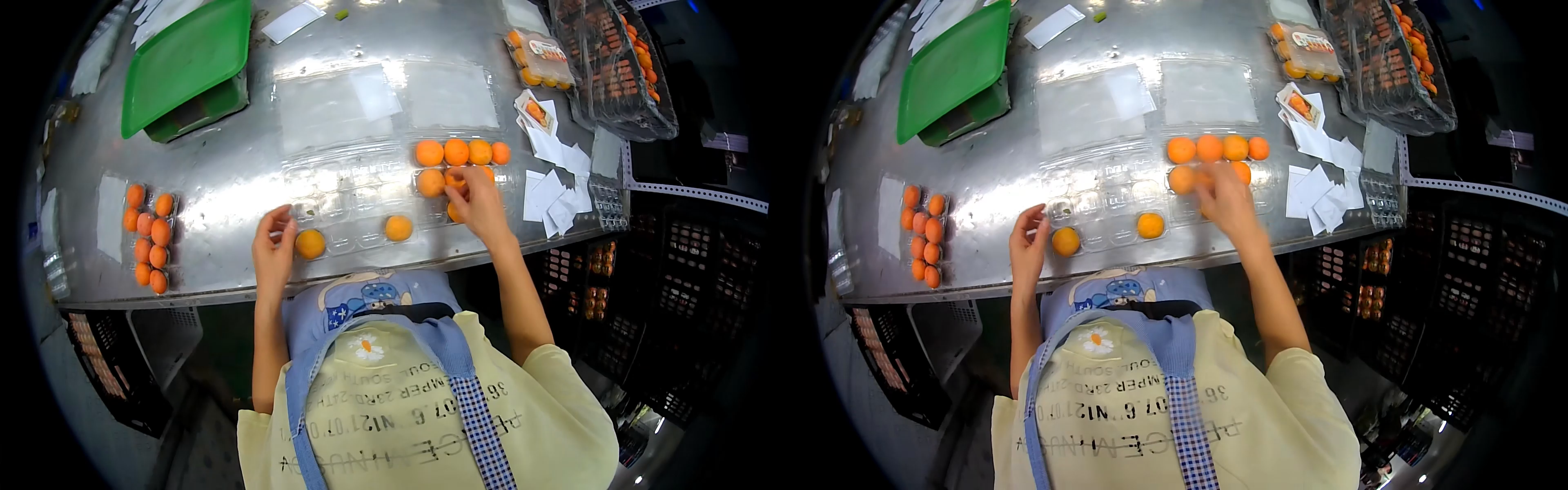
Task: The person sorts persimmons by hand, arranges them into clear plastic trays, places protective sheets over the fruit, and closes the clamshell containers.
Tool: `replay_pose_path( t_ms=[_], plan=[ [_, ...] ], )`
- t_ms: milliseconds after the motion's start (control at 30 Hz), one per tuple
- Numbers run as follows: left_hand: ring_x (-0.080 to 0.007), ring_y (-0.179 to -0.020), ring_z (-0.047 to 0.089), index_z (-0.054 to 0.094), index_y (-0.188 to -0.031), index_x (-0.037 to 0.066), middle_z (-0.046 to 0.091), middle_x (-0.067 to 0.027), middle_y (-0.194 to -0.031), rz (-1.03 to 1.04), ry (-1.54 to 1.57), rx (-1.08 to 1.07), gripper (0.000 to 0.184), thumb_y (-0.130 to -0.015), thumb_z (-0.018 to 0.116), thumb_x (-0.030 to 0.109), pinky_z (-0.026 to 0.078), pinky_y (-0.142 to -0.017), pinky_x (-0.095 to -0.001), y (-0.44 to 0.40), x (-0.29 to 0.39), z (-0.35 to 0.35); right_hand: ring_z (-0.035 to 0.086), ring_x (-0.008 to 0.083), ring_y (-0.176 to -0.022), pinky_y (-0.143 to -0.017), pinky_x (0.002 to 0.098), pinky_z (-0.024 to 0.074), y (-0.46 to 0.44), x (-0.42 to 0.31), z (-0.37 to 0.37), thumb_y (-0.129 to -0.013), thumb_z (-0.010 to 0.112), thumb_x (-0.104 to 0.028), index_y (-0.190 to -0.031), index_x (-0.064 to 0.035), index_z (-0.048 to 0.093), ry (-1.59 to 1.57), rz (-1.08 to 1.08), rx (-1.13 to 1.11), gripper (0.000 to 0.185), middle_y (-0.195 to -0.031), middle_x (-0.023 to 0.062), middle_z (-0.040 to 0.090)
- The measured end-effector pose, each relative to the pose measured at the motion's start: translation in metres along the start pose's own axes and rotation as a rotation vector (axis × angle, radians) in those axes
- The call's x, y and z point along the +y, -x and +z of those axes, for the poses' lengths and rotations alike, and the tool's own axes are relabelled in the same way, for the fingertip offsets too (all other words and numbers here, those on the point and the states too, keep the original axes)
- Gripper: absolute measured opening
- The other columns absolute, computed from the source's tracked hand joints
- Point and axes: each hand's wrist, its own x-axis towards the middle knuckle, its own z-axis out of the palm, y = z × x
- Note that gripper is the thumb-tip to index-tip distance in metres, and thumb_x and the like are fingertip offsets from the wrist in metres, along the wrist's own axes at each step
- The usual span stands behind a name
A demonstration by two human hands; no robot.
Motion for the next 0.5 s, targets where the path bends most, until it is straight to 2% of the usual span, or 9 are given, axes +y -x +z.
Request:
replay_pose_path(
  t_ms=[33,100,133,233,300,333,400,500],
  plan=[
    [-0.0117,-0.082,0.055,0.060,-0.115,0.006,0.060,-0.0040,-0.095,-0.003,-0.018,0.050,0.028,-0.088,0.060,0.013,0.046,-0.070,-0.0252,-0.004,-0.010,-0.002,0.063,0.0235,-0.063,-0.062,0.0345,0.0510,0.007,-0.006,0.004,-0.080,0.066,-0.010,-0.102,-0.0015,0.060,-0.043,-0.015,0.011,0.024,-0.086,0.0104,0.063],
    [-0.0135,-0.085,0.057,0.059,-0.116,0.005,0.061,-0.0056,-0.098,-0.003,-0.058,0.153,0.029,-0.088,0.060,0.014,0.047,-0.073,-0.0270,-0.016,-0.028,-0.007,0.062,0.0305,-0.068,-0.066,0.0387,0.0503,0.027,-0.013,0.018,-0.082,0.063,-0.012,-0.097,-0.0007,0.061,0.040,0.035,-0.172,0.019,-0.083,0.0139,0.063],
    [-0.0156,-0.090,0.059,0.058,-0.118,0.004,0.062,-0.0090,-0.105,-0.012,-0.057,0.149,0.031,-0.090,0.059,0.017,0.049,-0.076,-0.0280,-0.024,-0.038,-0.008,0.062,0.0341,-0.070,-0.068,0.0408,0.0499,0.036,-0.014,0.027,-0.082,0.061,-0.013,-0.094,-0.0002,0.061,0.081,0.055,-0.264,0.018,-0.082,0.0156,0.064],
    [-0.0177,-0.093,0.060,0.055,-0.121,0.001,0.062,-0.0120,-0.110,-0.082,0.128,0.136,0.036,-0.090,0.059,0.019,0.050,-0.078,-0.0278,-0.053,-0.052,-0.004,0.065,0.0272,-0.068,-0.064,0.0356,0.0526,0.058,-0.015,0.049,-0.088,0.057,-0.017,-0.089,0.0031,0.061,0.047,0.234,-0.502,0.020,-0.082,0.0157,0.065],
    [-0.0181,-0.095,0.061,0.053,-0.122,-0.002,0.061,-0.0143,-0.114,-0.121,0.190,0.081,0.039,-0.092,0.058,0.022,0.050,-0.078,-0.0274,-0.078,-0.047,-0.002,0.066,0.0235,-0.069,-0.062,0.0319,0.0542,0.063,-0.019,0.057,-0.091,0.055,-0.018,-0.093,0.0040,0.060,-0.343,0.501,-0.479,0.022,-0.084,0.0148,0.065],
    [-0.0171,-0.091,0.061,0.053,-0.122,-0.003,0.061,-0.0135,-0.111,-0.147,0.226,0.064,0.040,-0.092,0.058,0.023,0.050,-0.076,-0.0269,-0.088,-0.042,0.000,0.067,0.0217,-0.069,-0.061,0.0300,0.0550,0.066,-0.019,0.059,-0.092,0.054,-0.018,-0.094,0.0044,0.059,-0.539,0.634,-0.460,0.023,-0.085,0.0144,0.065],
    [-0.0153,-0.083,0.061,0.053,-0.120,-0.003,0.063,-0.0118,-0.107,-0.188,0.305,0.019,0.042,-0.092,0.057,0.026,0.050,-0.071,-0.0259,-0.107,-0.029,0.005,0.067,0.0207,-0.071,-0.061,0.0286,0.0559,0.073,-0.007,0.069,-0.094,0.052,-0.019,-0.098,0.0052,0.057,-0.743,0.690,-0.412,0.025,-0.088,0.0142,0.064],
    [-0.0118,-0.065,0.057,0.058,-0.108,-0.003,0.064,-0.0073,-0.087,-0.196,0.196,-0.077,0.038,-0.091,0.058,0.031,0.046,-0.058,-0.0247,-0.128,-0.025,0.015,0.067,0.0222,-0.078,-0.064,0.0283,0.0567,0.077,-0.007,0.078,-0.095,0.051,-0.017,-0.101,0.0038,0.053,-0.928,0.698,-0.349,0.021,-0.092,0.0144,0.063]
  ],
)
